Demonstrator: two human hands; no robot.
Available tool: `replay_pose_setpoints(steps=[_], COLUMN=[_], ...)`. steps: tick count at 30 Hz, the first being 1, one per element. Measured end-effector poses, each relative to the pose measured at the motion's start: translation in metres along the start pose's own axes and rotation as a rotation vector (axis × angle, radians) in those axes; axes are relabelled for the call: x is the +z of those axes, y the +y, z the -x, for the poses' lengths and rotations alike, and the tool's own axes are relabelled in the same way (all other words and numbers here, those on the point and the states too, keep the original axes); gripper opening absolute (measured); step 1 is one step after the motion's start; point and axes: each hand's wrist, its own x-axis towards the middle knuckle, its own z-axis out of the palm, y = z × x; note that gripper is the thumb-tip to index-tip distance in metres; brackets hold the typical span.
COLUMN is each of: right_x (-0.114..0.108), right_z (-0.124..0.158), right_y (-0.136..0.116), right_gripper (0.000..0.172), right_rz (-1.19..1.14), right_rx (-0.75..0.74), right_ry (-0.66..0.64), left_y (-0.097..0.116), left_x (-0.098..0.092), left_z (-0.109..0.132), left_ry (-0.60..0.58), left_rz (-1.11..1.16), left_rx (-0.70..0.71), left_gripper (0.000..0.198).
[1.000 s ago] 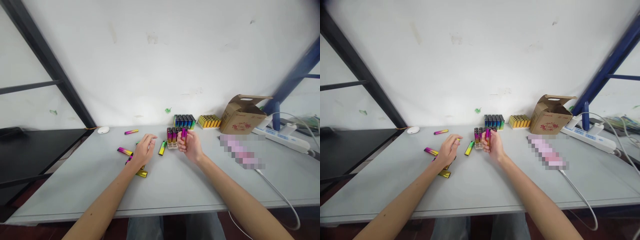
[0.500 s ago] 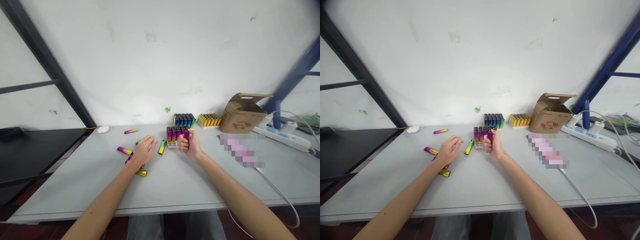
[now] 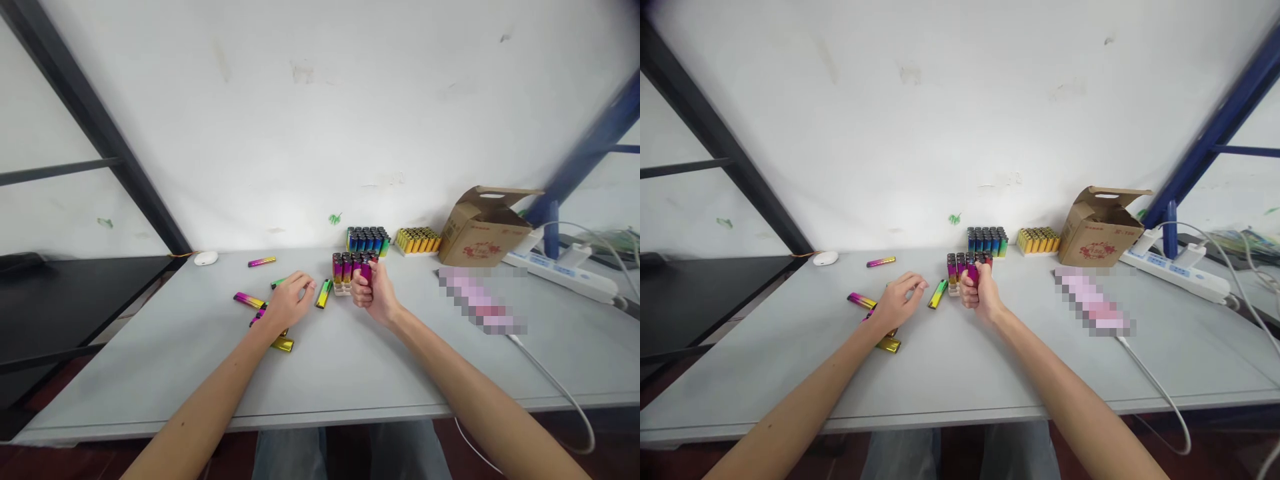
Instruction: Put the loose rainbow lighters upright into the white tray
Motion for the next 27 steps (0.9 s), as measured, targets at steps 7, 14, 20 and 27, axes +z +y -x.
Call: replay_pose_setpoints(steps=[7, 14, 20, 27], right_x=[-0.0035, -0.0028, -0.0021, -0.0024], right_z=[-0.004, -0.0035, 0.0017, 0.0003], right_y=[0.0044, 0.0069, 0.0041, 0.0035], right_gripper=[0.039, 0.04, 0.047, 0.025], right_rz=[0.025, 0.045, -0.027, -0.007], right_rx=[0.015, 0.011, -0.092, -0.151], right_ry=[-0.003, -0.052, -0.048, 0.02], left_y=[-0.0011, -0.0016, -0.0026, -0.0011], left_x=[0.0009, 0.0003, 0.0004, 0.0007], left_z=[-0.0004, 0.0004, -0.0001, 0.0008], left_ry=[-0.009, -0.02, -0.031, -0.049], left_rz=[-0.009, -0.005, 0.025, 0.0], left_rx=[-0.006, -0.02, -0.037, -0.057], left_gripper=[0.026, 0.028, 0.031, 0.032])
